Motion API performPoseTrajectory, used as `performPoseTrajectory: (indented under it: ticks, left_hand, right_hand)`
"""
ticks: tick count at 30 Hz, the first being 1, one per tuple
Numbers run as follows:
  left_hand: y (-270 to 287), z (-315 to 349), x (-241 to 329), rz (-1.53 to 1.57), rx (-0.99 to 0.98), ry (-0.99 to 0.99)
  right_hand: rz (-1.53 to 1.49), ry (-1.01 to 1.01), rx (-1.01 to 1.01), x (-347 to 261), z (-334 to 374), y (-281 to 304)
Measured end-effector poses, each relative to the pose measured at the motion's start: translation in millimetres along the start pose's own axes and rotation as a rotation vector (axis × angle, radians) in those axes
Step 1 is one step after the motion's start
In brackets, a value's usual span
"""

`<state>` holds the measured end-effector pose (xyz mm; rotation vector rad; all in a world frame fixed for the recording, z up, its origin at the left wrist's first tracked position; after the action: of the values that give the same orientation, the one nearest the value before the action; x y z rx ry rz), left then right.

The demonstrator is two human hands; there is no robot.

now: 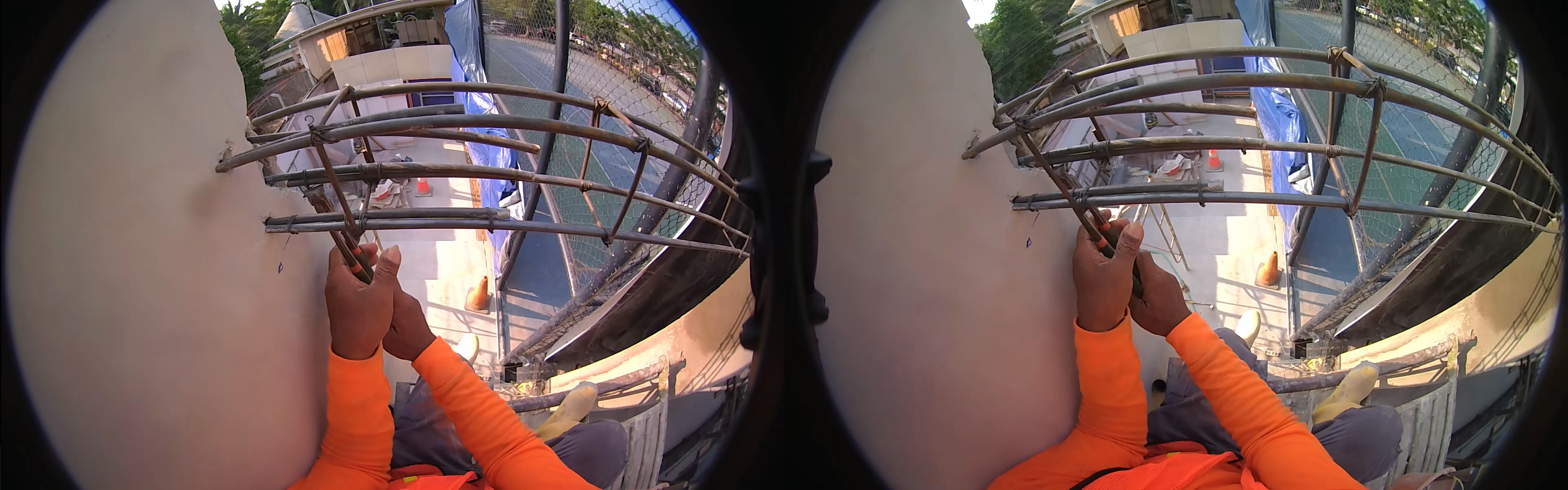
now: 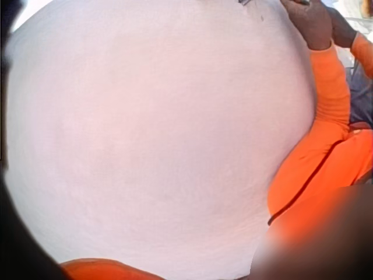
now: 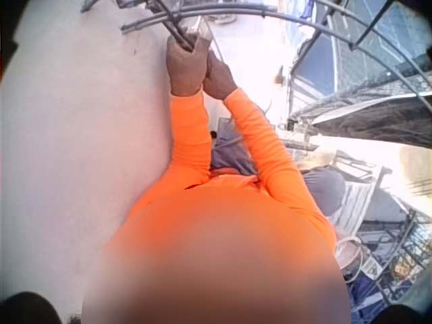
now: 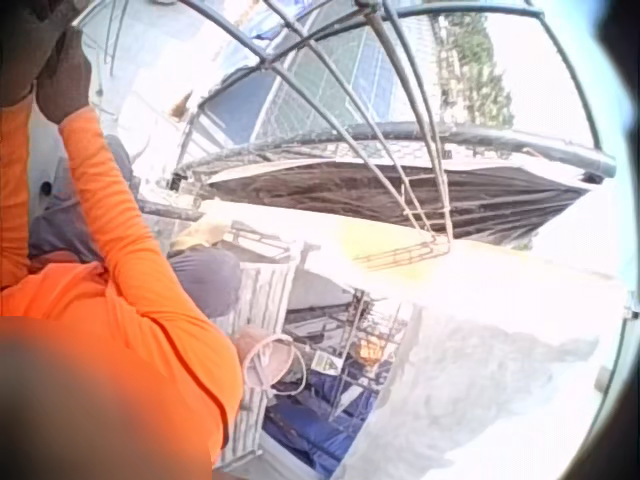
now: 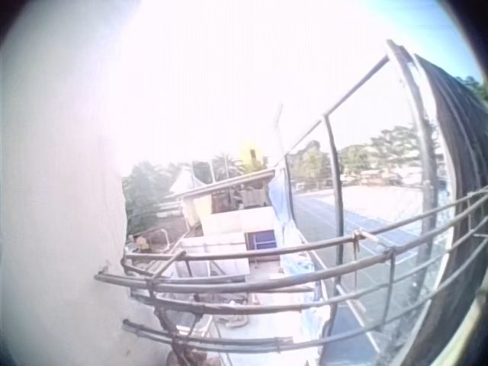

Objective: The person secures metal scaffolding poles to a wall using wire ties. They wrap wire around the poles, twist it with pliers, and trim the excess. The person repeats this process at multiple connection points along the scaffolding frame.

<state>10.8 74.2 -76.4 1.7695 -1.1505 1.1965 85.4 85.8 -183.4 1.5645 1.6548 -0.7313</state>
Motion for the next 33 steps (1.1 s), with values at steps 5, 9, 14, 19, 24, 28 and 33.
performPoseTrajectory:
  ticks: [5,9,14,19,24,28,33]
  left_hand:
    - [0,-1,1,0.303,-0.108,0.162]
    - [-7,-4,-2,0.362,-0.015,0.159]
    - [-21,-8,-9,0.427,0.064,0.151]
    - [-22,-12,-11,0.446,0.009,0.117]
    - [2,-7,-4,0.284,-0.128,0.157]
    - [4,-6,1,0.332,-0.33,0.296]
    - [-3,-5,-11,0.41,-0.278,0.23]
  right_hand:
    - [-0.742,-0.609,-0.484,-4,1,47]
    - [-0.491,-0.351,-0.348,-22,0,56]
    - [0.147,0.149,0.073,-48,15,56]
    - [0.588,0.139,0.227,-40,4,42]
    - [-0.513,-0.241,-0.306,-4,-8,43]
    - [-1.09,-0.481,-0.589,12,-6,46]
    - [-0.992,-0.568,-0.406,18,7,40]
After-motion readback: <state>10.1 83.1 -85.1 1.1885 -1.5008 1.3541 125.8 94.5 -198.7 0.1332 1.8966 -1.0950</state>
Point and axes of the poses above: each hand's wrist, its own z-axis away from the middle knuckle, its own y-axis out of the back of the hand, x = y × z, the point moved 3 cm from there along -z, towards the middle knuckle, and after that the axes turned 4 degrees about y, right-handed, at the moved point
